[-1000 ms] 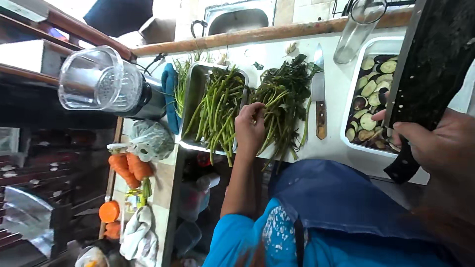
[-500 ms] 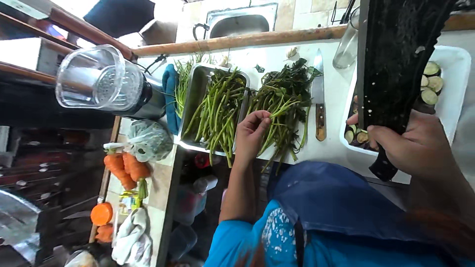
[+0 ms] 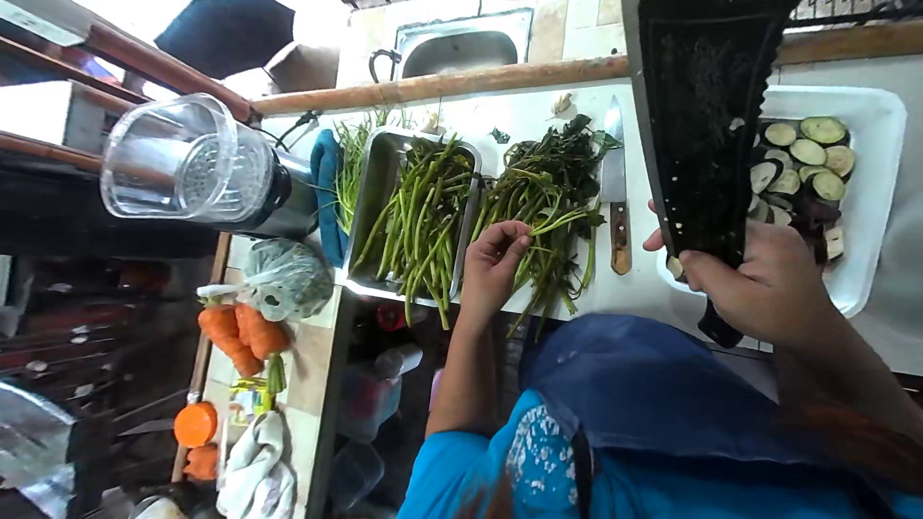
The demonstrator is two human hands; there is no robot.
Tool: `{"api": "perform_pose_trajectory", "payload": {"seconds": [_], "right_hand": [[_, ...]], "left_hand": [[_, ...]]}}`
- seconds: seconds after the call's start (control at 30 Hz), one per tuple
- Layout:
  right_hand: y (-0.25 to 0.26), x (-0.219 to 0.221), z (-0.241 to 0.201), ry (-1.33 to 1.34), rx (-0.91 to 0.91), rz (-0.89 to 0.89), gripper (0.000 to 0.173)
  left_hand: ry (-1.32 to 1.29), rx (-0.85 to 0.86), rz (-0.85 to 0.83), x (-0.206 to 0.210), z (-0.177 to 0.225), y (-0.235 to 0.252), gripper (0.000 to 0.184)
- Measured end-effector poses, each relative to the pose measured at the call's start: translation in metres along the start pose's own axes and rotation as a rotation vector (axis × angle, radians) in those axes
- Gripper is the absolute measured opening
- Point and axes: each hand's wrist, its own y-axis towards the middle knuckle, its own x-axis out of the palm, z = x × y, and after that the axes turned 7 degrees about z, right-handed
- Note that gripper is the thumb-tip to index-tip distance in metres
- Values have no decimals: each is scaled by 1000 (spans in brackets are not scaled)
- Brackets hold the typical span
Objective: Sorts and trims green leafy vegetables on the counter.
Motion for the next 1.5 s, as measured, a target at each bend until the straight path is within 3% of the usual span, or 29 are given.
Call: {"api": "perform_pose_trajectory", "payload": {"seconds": [0.2,0.33,0.4,0.57,0.83,1.0,1.1,1.17,1.2,1.23,1.27,1.33,1.37,1.4,1.43,1.47,1.5], "right_hand": [[7,26,-9,22,-64,-129,22],[21,56,-11,-45,-100,-244,47],[24,66,-9,-93,-115,-251,50],[24,73,-7,-128,-98,-313,55],[22,88,2,-221,-222,-162,49],[32,73,1,-284,-86,-80,40],[35,16,3,-337,29,49,43],[19,-50,38,-269,-41,48,38],[0,-86,56,-118,-113,-105,36],[-25,-108,53,77,-74,-303,35],[-71,-86,10,264,253,-38,26],[-99,-70,-61,221,651,-60,23],[-106,-48,-85,207,777,65,26],[-126,-38,-76,292,690,81,27],[-160,-31,-36,407,396,52,32],[-179,-28,-8,442,286,5,40],[-188,-28,8,439,286,-33,45]], "left_hand": [[181,-18,16,11,13,-3,14],[251,36,-15,23,22,-3,18],[206,75,-3,26,24,-4,16],[113,128,27,29,22,-8,34],[306,234,168,43,16,-16,53],[258,364,99,54,12,-18,30],[300,403,151,36,16,-5,25],[300,428,224,21,19,7,27],[279,455,282,15,18,16,28],[258,469,324,9,16,25,28],[236,462,347,5,14,34,29],[227,402,347,0,4,53,31],[257,348,324,-2,-5,63,35],[322,274,286,-5,-16,72,42],[400,172,222,-9,-26,79,52],[466,92,165,-12,-36,83,59],[535,44,126,-13,-42,84,60]]}}
